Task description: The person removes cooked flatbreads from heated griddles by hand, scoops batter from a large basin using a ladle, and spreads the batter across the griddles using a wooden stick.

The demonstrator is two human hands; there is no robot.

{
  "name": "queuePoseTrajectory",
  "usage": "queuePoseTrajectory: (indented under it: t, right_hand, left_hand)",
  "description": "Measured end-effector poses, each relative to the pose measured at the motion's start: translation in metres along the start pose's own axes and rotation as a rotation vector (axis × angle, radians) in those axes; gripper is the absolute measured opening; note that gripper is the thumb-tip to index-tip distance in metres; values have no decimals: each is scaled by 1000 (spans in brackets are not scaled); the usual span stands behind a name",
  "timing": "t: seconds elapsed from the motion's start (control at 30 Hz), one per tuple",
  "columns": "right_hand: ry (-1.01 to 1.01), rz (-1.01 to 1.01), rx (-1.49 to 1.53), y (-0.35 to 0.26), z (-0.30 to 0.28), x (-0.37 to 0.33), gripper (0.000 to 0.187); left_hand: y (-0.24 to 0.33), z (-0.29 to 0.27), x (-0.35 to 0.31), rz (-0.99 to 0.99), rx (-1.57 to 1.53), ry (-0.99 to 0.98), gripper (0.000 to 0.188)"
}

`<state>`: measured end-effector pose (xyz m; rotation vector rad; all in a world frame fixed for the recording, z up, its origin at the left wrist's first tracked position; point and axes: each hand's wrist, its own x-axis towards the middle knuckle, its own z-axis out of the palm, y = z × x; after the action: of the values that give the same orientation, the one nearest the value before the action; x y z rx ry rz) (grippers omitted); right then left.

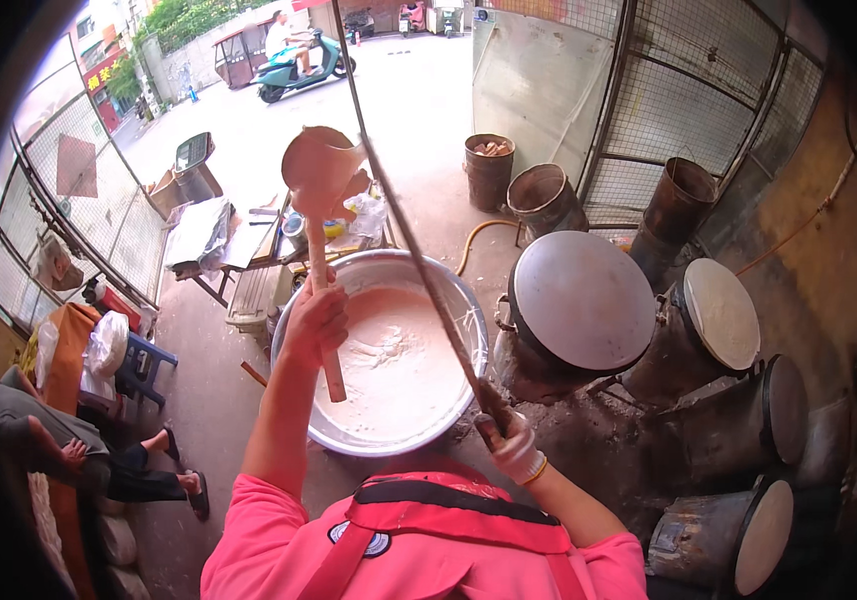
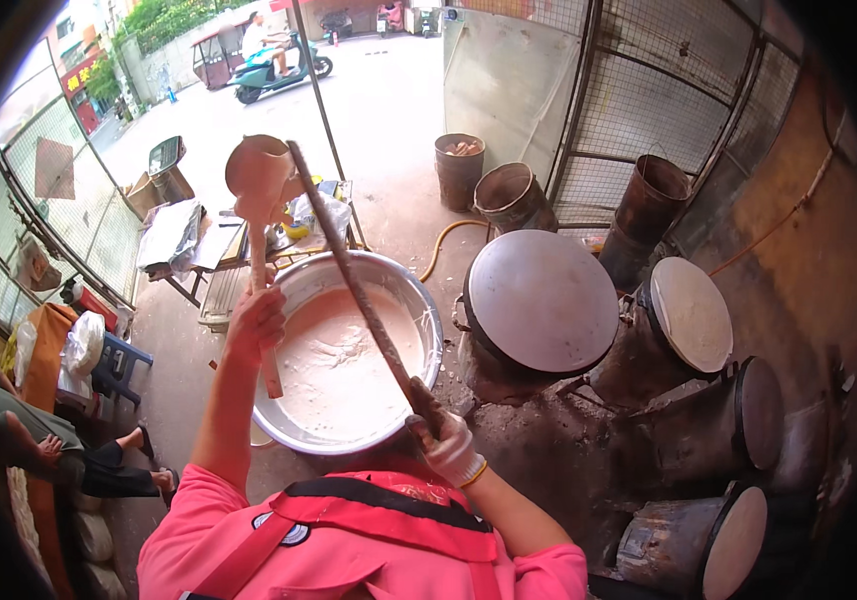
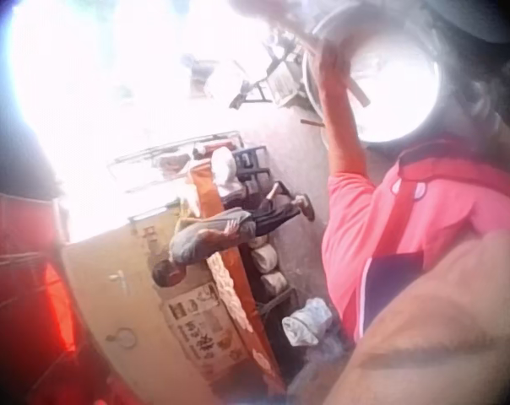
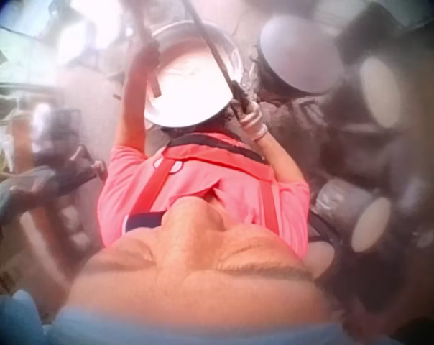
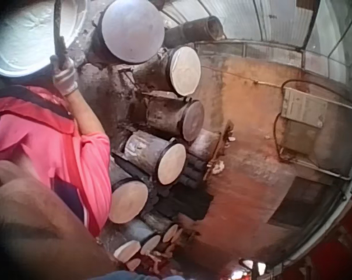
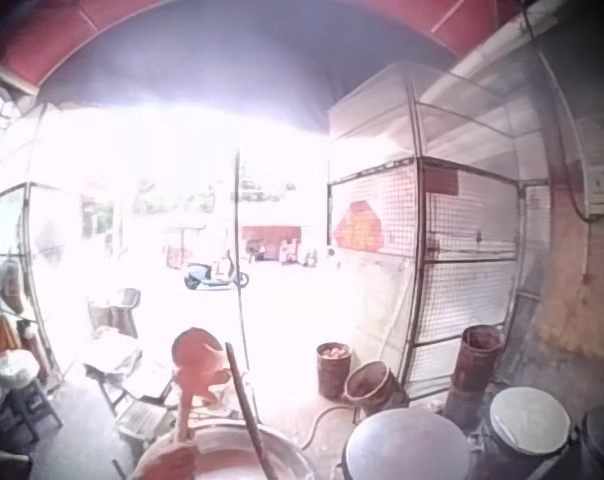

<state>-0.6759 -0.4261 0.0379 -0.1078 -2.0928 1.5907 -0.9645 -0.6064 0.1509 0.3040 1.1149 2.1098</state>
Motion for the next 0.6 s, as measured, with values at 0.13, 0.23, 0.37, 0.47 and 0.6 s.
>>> queuePoseTrajectory:
  t: [0.13,0.23,0.37,0.47,0.6]
  right_hand:
    - [110,358,314,11,22,1,63]
    - [145,321,135,48,29,10,62]
    - [222,302,-124,91,33,3,60]
    - [285,436,151,79,38,9,48]
    - [440,452,9,131,11,-8,35]
  left_hand:
    - [-39,-105,21,-320,-155,53,14]
    - [-79,-170,15,-738,-732,34,18]
    - [-36,-124,-35,-643,-170,-6,9]
    - [-22,-114,-28,-525,136,137,18]
    - [-77,-153,23,-658,153,283,12]
